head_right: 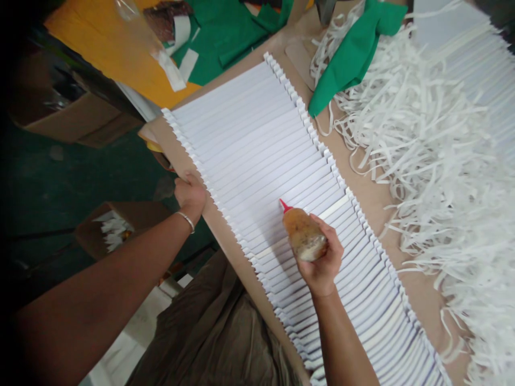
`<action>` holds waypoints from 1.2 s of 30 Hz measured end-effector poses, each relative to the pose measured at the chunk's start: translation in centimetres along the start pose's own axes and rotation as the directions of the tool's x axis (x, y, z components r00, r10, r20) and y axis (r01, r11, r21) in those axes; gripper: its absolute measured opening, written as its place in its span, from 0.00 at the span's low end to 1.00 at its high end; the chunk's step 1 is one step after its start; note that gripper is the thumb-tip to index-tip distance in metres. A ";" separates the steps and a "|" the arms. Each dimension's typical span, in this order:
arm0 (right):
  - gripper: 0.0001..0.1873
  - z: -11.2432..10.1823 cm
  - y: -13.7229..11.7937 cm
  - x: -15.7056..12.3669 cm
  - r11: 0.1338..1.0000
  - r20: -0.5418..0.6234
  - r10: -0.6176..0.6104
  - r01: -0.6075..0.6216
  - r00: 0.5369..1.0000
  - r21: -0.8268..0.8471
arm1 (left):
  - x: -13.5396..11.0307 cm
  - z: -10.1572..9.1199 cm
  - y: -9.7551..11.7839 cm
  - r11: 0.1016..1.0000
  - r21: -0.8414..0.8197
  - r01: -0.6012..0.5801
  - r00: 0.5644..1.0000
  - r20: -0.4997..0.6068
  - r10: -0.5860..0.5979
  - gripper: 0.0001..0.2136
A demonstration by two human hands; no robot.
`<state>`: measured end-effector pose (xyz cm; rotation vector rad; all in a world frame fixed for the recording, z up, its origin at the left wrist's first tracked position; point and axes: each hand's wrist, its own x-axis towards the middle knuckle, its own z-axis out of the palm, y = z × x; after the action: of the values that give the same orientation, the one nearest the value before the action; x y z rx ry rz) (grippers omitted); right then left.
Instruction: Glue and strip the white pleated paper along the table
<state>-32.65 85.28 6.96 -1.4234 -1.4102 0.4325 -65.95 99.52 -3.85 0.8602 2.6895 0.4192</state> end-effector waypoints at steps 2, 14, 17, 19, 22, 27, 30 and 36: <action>0.41 -1.2 1.4 3.0 0.990 -0.205 0.102 -0.119 0.973 -0.070 | 0.1 0.1 -0.1 1.000 0.009 0.000 1.000 -0.008 0.000 0.21; 0.30 -1.6 9.9 12.8 0.786 -0.320 0.576 -0.400 0.752 0.472 | 0.8 0.6 -0.5 0.998 0.066 -0.012 0.999 -0.051 0.015 0.19; 0.30 -1.3 10.3 13.0 0.784 -0.324 0.580 -0.405 0.747 0.471 | 0.9 0.8 -0.7 0.998 0.060 -0.004 0.999 -0.045 0.007 0.19; 0.30 -1.1 10.4 13.1 0.787 -0.324 0.577 -0.403 0.750 0.467 | 0.9 0.8 -0.8 0.998 0.057 -0.004 0.999 -0.037 0.006 0.19; 0.29 -0.9 10.3 12.9 0.788 -0.322 0.575 -0.404 0.752 0.465 | 0.9 0.6 -0.8 0.998 0.058 -0.017 0.999 -0.033 0.019 0.20; 0.28 -0.4 8.9 11.7 0.777 -0.297 0.588 -0.423 0.753 0.466 | 0.5 0.3 -0.5 0.998 0.065 -0.027 0.999 -0.024 0.028 0.22; 0.29 0.0 7.9 10.8 0.769 -0.275 0.600 -0.448 0.751 0.456 | 0.2 -0.1 -0.1 0.999 0.043 -0.009 1.000 -0.012 0.009 0.21; 0.31 0.7 6.1 8.3 0.761 -0.248 0.616 -0.483 0.748 0.433 | 0.0 -0.3 0.2 0.999 0.040 0.004 1.000 0.010 -0.004 0.20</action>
<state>-28.12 94.31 4.85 -1.5192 -0.5299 0.7056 -66.00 99.60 -3.53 0.8651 2.6986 0.3606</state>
